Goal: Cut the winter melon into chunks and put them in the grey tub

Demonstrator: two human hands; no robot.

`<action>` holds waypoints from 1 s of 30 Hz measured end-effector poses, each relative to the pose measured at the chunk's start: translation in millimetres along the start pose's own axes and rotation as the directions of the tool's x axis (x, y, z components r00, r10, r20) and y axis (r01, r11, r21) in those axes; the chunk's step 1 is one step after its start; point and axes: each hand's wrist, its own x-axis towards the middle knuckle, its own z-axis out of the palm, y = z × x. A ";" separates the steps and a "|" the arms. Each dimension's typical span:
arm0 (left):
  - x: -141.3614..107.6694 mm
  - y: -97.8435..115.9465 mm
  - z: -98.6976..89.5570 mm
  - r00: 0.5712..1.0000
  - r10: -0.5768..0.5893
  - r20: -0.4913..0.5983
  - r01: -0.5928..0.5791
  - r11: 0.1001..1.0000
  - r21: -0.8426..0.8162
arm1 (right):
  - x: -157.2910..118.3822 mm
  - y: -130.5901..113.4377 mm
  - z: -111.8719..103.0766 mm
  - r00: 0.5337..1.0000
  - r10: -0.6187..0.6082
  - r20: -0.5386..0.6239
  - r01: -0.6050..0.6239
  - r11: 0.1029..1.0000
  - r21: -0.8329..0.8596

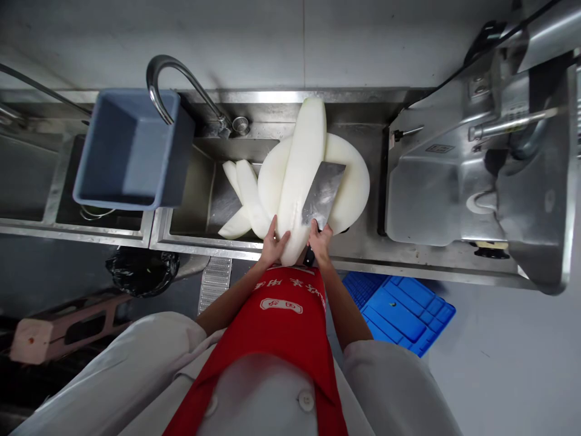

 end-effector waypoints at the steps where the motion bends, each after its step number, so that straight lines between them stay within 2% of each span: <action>1: 0.5 -2.0 -0.8 0.999 0.044 0.001 -0.044 0.999 0.026 | 1.2 -0.5 2.0 1.000 0.007 -0.007 -0.007 1.000 0.007; 4: 1.7 -9.7 -5.2 0.982 0.191 -0.007 -0.187 0.971 0.146 | 8.1 -5.2 4.3 1.000 0.015 -0.012 -0.014 0.998 0.060; 7: 6.0 -8.8 -10.1 0.946 0.325 -0.002 -0.302 0.881 0.363 | 12.3 -10.4 -12.8 1.000 0.017 0.012 -0.018 0.996 0.088; 9: 13.6 0.0 -11.0 0.893 0.445 0.067 -0.407 0.733 0.545 | 10.4 -12.0 -36.0 0.997 0.033 0.073 -0.037 0.998 0.058; 11: 25.9 12.8 -9.5 0.833 0.518 0.192 -0.495 0.546 0.676 | 5.0 -11.8 -62.4 0.982 0.072 0.172 -0.071 0.997 -0.010; 14: 47.4 29.3 -5.6 0.780 0.506 0.369 -0.569 0.326 0.755 | -5.8 -8.0 -94.9 0.946 0.134 0.295 -0.095 0.985 -0.143; 16: 58.2 33.7 -4.5 0.767 0.469 0.439 -0.593 0.255 0.764 | -12.2 -3.8 -108.8 0.928 0.149 0.342 -0.076 0.973 -0.218; 18: 63.9 33.0 -5.2 0.757 0.449 0.476 -0.612 0.229 0.757 | -16.8 0.6 -118.4 0.918 0.158 0.364 -0.057 0.960 -0.274; 22: 65.8 26.2 -8.3 0.744 0.458 0.487 -0.631 0.241 0.737 | -21.7 4.8 -134.4 0.901 0.174 0.398 -0.044 0.948 -0.316; 26: 68.4 21.4 -10.9 0.733 0.480 0.483 -0.646 0.267 0.715 | -22.7 0.2 -147.6 0.866 0.246 0.436 -0.094 0.935 -0.342; 30: 75.7 18.1 -15.5 0.684 0.522 0.509 -0.700 0.275 0.660 | -17.4 -8.8 -150.4 0.848 0.257 0.463 -0.064 0.918 -0.392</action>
